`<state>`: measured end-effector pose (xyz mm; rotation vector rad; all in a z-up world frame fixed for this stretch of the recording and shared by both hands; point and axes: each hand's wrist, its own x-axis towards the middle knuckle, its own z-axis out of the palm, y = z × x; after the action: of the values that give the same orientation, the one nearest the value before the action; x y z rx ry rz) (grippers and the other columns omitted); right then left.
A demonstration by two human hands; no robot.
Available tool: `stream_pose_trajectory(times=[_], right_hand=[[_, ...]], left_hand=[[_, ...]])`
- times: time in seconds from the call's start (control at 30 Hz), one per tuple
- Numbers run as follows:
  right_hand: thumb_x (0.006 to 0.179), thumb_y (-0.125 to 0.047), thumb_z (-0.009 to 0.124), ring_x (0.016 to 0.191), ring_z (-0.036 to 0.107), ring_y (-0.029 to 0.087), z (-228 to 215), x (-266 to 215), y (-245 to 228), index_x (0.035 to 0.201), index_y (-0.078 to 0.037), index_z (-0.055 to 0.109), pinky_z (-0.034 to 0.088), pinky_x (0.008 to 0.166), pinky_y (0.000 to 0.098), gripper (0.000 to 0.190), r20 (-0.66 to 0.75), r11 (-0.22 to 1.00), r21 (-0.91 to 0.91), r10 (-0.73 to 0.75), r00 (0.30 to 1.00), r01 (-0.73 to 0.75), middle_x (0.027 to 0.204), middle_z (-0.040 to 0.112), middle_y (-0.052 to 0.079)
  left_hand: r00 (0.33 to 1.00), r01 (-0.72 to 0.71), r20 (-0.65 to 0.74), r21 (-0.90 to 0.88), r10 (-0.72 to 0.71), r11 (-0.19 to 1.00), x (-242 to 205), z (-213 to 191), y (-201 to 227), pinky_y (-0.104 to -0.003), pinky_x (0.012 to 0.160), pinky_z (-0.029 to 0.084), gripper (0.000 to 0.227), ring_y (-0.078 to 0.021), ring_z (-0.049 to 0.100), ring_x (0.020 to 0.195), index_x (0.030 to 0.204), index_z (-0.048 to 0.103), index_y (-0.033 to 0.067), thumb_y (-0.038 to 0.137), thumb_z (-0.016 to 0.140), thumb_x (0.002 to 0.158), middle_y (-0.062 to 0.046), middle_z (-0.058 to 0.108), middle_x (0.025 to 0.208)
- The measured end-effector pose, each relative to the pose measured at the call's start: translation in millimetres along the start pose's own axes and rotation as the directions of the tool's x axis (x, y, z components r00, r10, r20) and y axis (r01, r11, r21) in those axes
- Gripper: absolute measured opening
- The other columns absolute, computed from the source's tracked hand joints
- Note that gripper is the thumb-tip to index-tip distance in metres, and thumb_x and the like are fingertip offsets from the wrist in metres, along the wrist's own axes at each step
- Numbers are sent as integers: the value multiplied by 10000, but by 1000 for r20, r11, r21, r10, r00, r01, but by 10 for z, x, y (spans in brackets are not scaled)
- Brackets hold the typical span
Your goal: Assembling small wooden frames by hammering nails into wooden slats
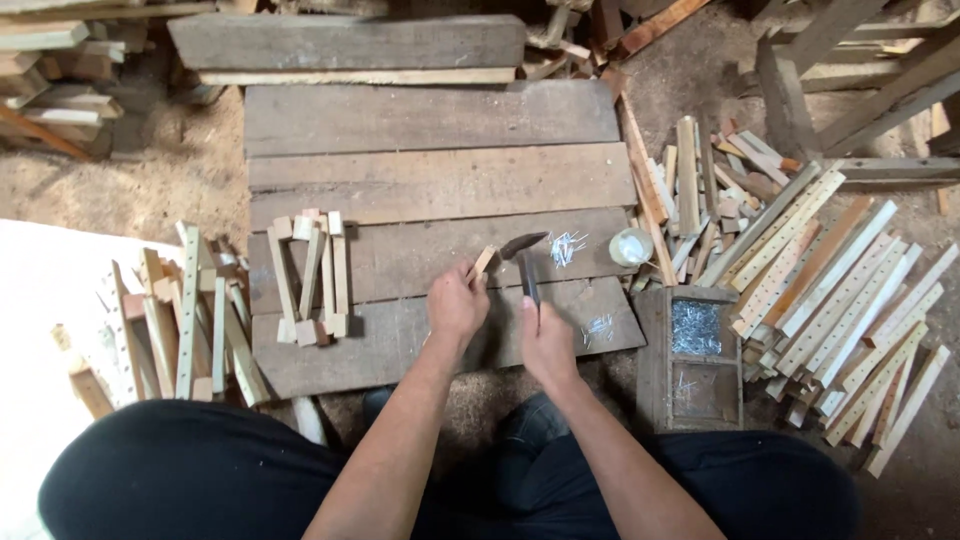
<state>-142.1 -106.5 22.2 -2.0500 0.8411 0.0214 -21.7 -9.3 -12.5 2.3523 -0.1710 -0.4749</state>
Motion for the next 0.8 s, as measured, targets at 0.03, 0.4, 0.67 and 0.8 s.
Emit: stream_pose_trajectory(times=[0.03, 0.4, 0.67, 0.8], right_hand=[[1073, -395, 436, 613, 676, 488, -37, -40, -13, 889, 27, 616, 466, 487, 520, 495, 3, 1000, -2, 9, 1000, -9, 676, 659, 309], [960, -305, 654, 619, 687, 356, 17, 89, 372, 1061, -77, 753, 461, 551, 483, 268, -85, 990, 100, 106, 991, -97, 686, 675, 191], [1014, -203, 559, 874, 717, 468, -90, -121, -295, 1410, -156, 595, 505, 588, 519, 400, -135, 948, 96, -290, 947, 304, 944, 727, 304], [1065, -201, 489, 932, 707, 497, -62, -113, -312, 1481, -98, 523, 621, 646, 543, 431, -63, 893, -14, -450, 891, 450, 1103, 699, 347]], left_hand=[[1000, 5, 8, 1, -5, 1000, 2, 11, -84, -539, 807, 590, 214, -421, 727, 928, 988, 724, 153, 340, 649, 917, -189, 738, 861], [977, 202, 49, -502, -206, 841, 80, -54, -117, -329, 540, 484, 181, -191, 648, 627, 902, 779, 90, 213, 652, 943, -59, 685, 672], [995, 81, 79, -298, -60, 951, 99, -188, -104, -446, 747, 532, 298, -330, 708, 851, 1164, 764, 41, 218, 678, 941, -183, 744, 893], [996, 87, 72, -453, -61, 887, 362, 127, -487, -319, 629, 479, 231, -147, 603, 695, 1075, 797, 86, 206, 660, 932, -49, 666, 711]])
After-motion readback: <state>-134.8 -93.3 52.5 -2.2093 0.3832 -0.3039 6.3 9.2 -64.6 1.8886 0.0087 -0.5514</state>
